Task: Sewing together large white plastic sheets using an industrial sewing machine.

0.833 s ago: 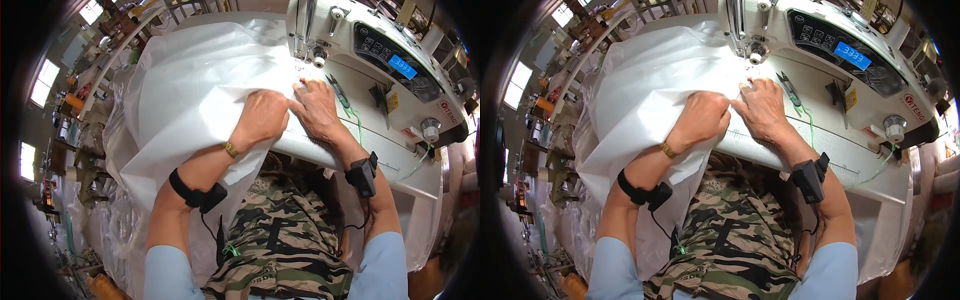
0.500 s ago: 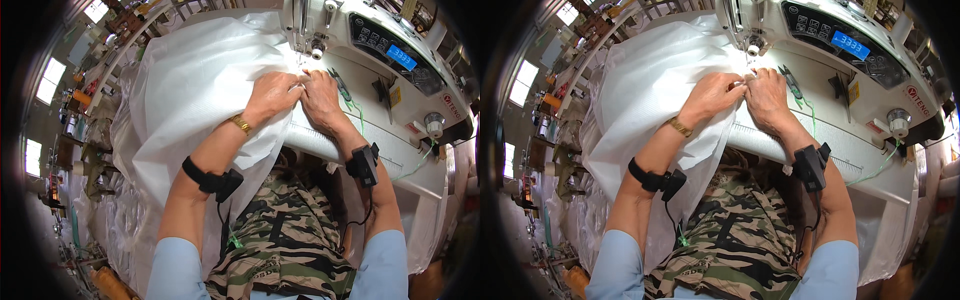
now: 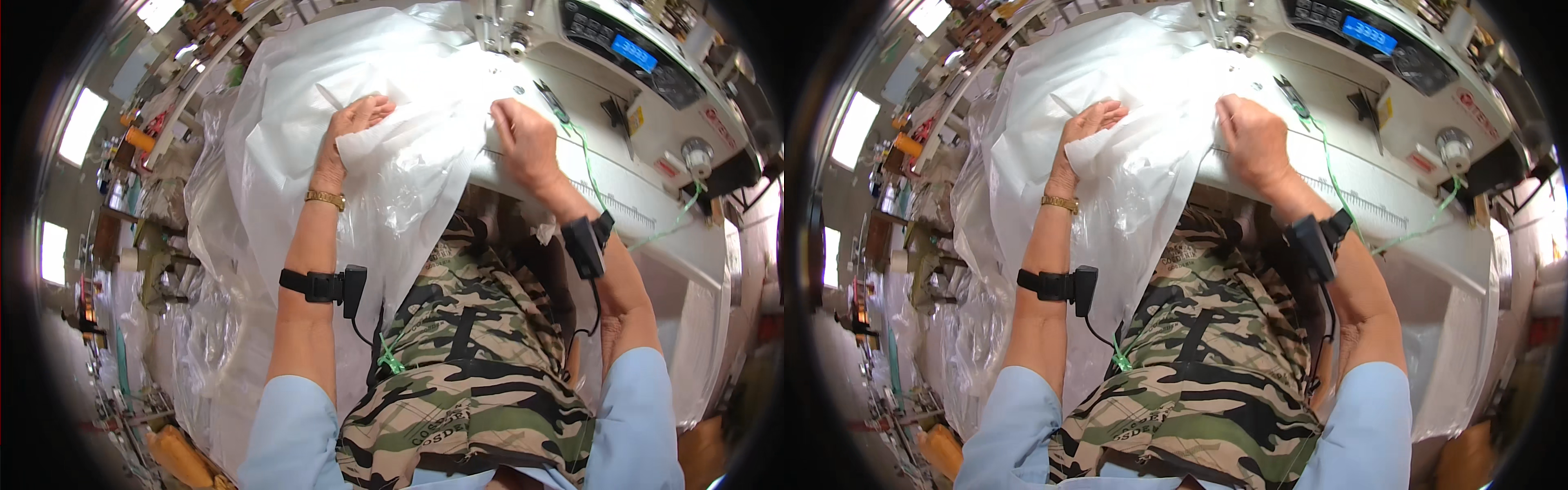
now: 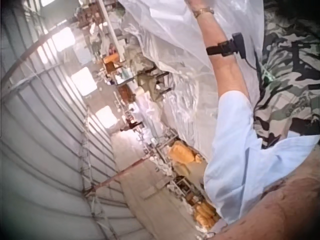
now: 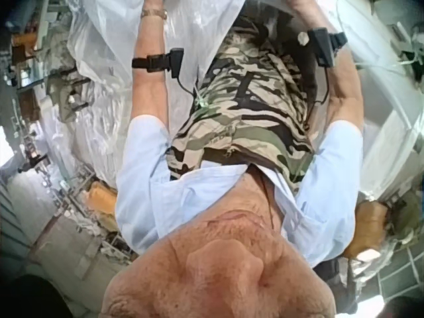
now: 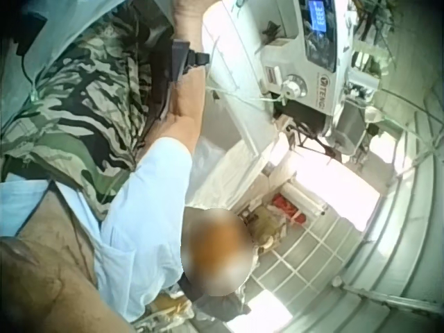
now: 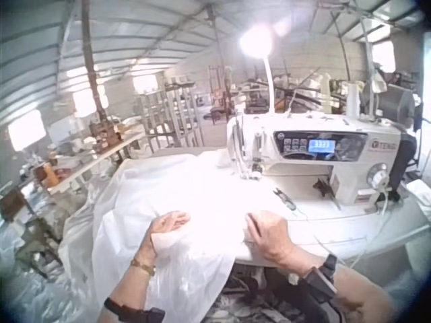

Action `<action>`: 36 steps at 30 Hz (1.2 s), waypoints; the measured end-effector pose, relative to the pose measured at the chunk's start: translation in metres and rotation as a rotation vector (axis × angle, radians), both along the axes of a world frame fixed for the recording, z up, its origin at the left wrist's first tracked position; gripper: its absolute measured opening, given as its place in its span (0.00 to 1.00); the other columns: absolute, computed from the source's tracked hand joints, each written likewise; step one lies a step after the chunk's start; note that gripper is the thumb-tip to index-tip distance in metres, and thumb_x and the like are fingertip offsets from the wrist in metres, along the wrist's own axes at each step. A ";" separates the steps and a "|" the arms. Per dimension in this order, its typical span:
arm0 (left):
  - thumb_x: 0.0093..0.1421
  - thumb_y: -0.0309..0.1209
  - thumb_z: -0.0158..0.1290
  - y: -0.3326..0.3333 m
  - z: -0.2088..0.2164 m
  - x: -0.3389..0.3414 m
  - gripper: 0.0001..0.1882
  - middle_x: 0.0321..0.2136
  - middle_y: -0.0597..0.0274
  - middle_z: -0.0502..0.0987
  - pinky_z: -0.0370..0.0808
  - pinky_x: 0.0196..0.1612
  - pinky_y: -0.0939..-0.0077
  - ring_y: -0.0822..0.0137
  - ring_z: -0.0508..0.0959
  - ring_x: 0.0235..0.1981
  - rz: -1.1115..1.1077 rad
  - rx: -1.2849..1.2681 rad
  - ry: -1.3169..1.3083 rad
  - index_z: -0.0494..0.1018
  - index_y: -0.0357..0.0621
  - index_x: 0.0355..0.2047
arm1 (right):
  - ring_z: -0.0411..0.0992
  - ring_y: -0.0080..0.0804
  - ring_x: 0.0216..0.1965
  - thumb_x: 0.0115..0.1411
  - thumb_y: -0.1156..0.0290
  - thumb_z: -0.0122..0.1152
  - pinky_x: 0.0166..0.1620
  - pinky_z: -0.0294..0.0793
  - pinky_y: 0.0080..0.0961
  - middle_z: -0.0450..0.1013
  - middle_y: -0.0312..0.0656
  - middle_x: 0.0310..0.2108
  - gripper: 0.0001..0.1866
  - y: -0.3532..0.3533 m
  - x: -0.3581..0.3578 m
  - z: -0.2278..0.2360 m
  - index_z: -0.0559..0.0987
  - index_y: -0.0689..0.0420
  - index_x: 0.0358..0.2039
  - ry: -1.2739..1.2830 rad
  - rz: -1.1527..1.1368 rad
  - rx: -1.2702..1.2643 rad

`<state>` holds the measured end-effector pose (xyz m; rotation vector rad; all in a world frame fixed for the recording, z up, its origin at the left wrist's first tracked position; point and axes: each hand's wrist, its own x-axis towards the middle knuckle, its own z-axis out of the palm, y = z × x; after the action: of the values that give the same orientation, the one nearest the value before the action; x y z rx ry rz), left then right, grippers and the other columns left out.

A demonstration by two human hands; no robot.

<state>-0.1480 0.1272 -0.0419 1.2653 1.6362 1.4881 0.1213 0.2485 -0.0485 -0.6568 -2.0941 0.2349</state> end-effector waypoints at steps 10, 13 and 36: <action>0.71 0.45 0.49 0.011 -0.010 -0.001 0.29 0.49 0.45 0.79 0.77 0.51 0.76 0.64 0.79 0.49 0.007 0.047 0.006 0.70 0.26 0.56 | 0.75 0.57 0.26 0.61 0.49 0.57 0.33 0.74 0.45 0.73 0.62 0.22 0.29 -0.171 -0.012 -0.098 0.80 0.68 0.24 -0.226 0.074 -0.790; 0.71 0.45 0.49 0.016 -0.002 0.011 0.29 0.49 0.46 0.79 0.77 0.51 0.76 0.65 0.80 0.48 -0.012 0.048 -0.002 0.71 0.26 0.55 | 0.74 0.44 0.22 0.64 0.54 0.56 0.30 0.72 0.38 0.74 0.55 0.20 0.26 -0.167 -0.018 -0.155 0.79 0.69 0.25 0.207 0.225 -1.143; 0.68 0.59 0.44 0.000 0.023 0.020 0.41 0.48 0.41 0.79 0.75 0.56 0.71 0.59 0.79 0.52 -0.002 -0.019 -0.141 0.70 0.24 0.54 | 0.77 0.25 0.30 0.66 0.59 0.58 0.31 0.73 0.22 0.76 0.34 0.33 0.18 -0.105 0.043 0.006 0.79 0.61 0.45 0.260 0.437 -1.186</action>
<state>-0.1280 0.1275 -0.0187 1.1250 1.5533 1.5207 0.1646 0.1438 -0.0428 -0.7368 -1.6591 1.7768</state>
